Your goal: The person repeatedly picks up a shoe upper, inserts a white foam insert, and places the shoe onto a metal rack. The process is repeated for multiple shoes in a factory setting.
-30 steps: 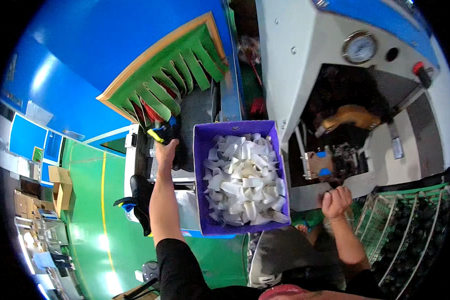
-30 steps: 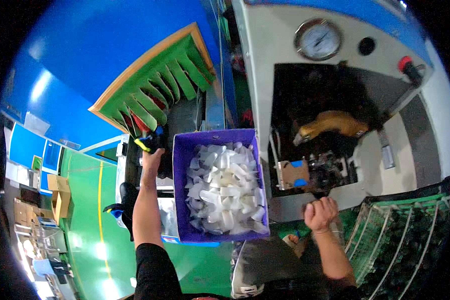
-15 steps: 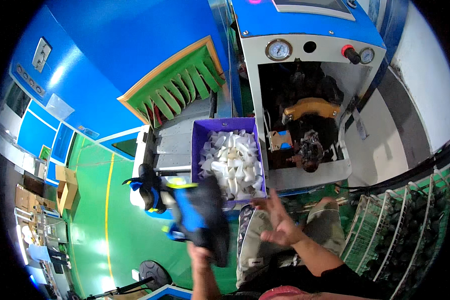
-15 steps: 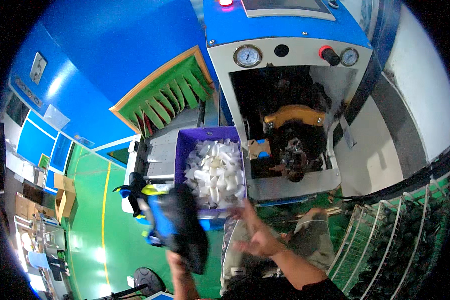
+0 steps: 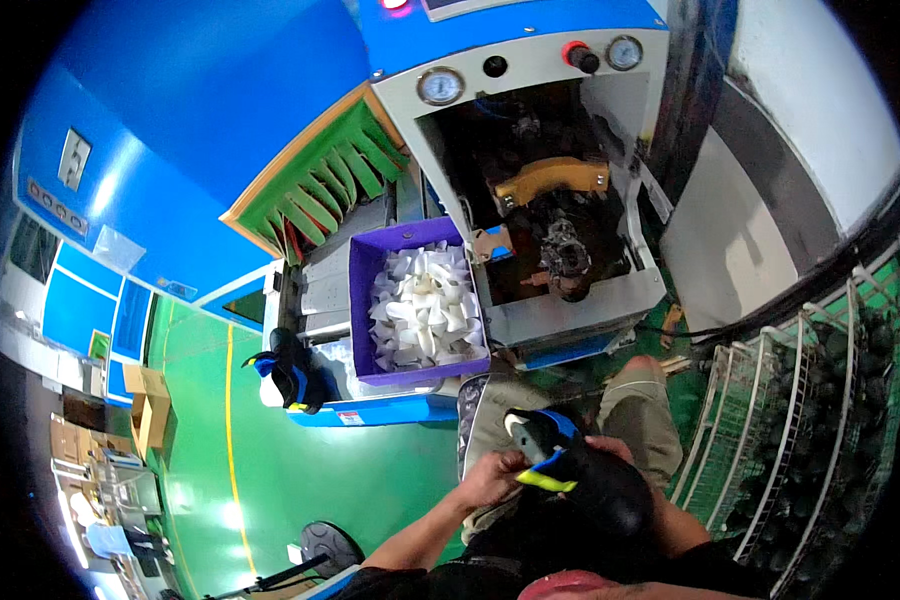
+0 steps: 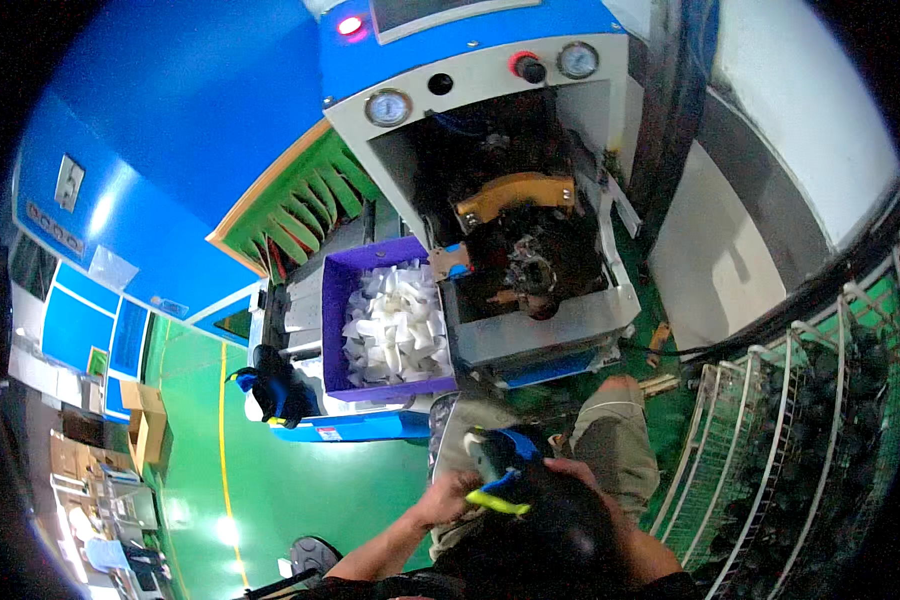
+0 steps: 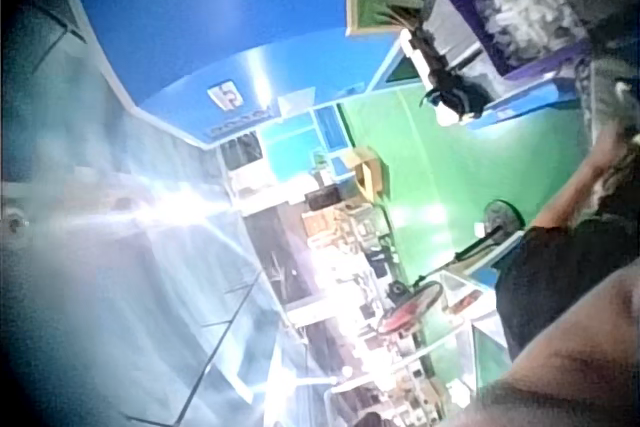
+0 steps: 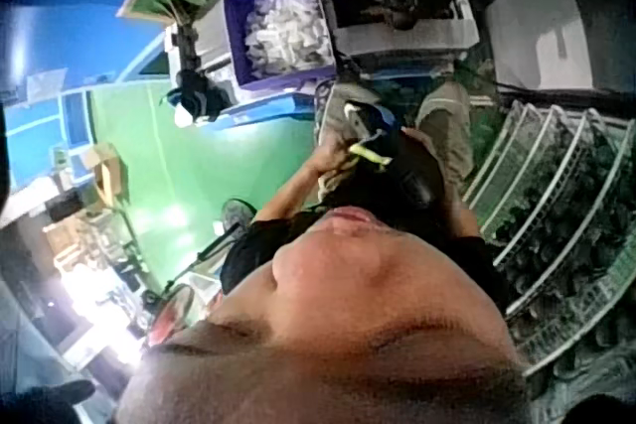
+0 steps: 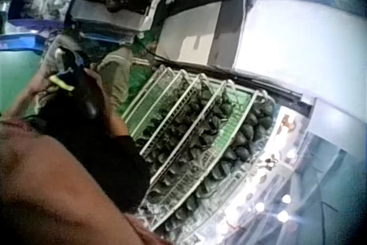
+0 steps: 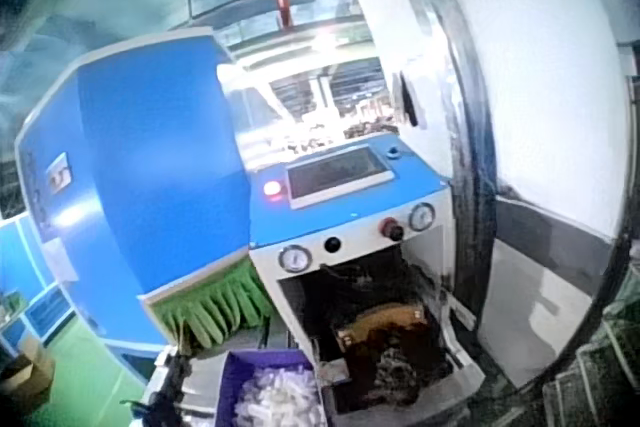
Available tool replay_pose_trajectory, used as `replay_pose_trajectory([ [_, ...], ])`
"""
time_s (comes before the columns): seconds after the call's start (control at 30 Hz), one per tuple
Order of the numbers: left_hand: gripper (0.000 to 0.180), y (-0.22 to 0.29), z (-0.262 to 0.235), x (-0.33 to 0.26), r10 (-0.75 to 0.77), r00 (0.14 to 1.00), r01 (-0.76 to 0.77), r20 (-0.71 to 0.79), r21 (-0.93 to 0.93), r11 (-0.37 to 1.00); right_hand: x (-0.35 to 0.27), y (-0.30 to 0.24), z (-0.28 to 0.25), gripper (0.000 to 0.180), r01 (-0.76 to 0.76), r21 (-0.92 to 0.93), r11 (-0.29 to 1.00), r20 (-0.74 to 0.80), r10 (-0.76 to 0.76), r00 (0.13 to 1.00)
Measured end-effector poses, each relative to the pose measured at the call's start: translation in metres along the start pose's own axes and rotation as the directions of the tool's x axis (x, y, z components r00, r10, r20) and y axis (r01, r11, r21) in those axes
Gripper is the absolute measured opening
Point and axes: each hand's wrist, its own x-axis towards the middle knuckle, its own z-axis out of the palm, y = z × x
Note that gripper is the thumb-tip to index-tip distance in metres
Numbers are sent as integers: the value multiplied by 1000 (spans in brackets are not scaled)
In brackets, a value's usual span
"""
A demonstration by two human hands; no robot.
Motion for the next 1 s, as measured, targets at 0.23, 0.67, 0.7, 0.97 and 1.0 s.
replay_pose_trajectory([
  [0.23,14,3,21,-34,267,882,-77,387,-441,894,3,-1,-75,75,366,-222,904,105,-351,930],
  [0.67,26,36,5,110,189,835,-504,-517,-579,641,-6,-132,72,99,531,-787,313,142,-746,651],
  [0.7,28,38,14,114,262,795,-578,-547,-552,602,-7,-150,90,97,566,-780,267,169,-781,601],
  [0.97,31,124,-25,177,203,727,-682,-656,-655,325,23,-246,195,97,354,-934,-41,227,-835,501],
  [1.0,31,125,-30,190,197,743,-663,-639,-665,343,26,-254,203,97,242,-964,-112,224,-833,505],
])
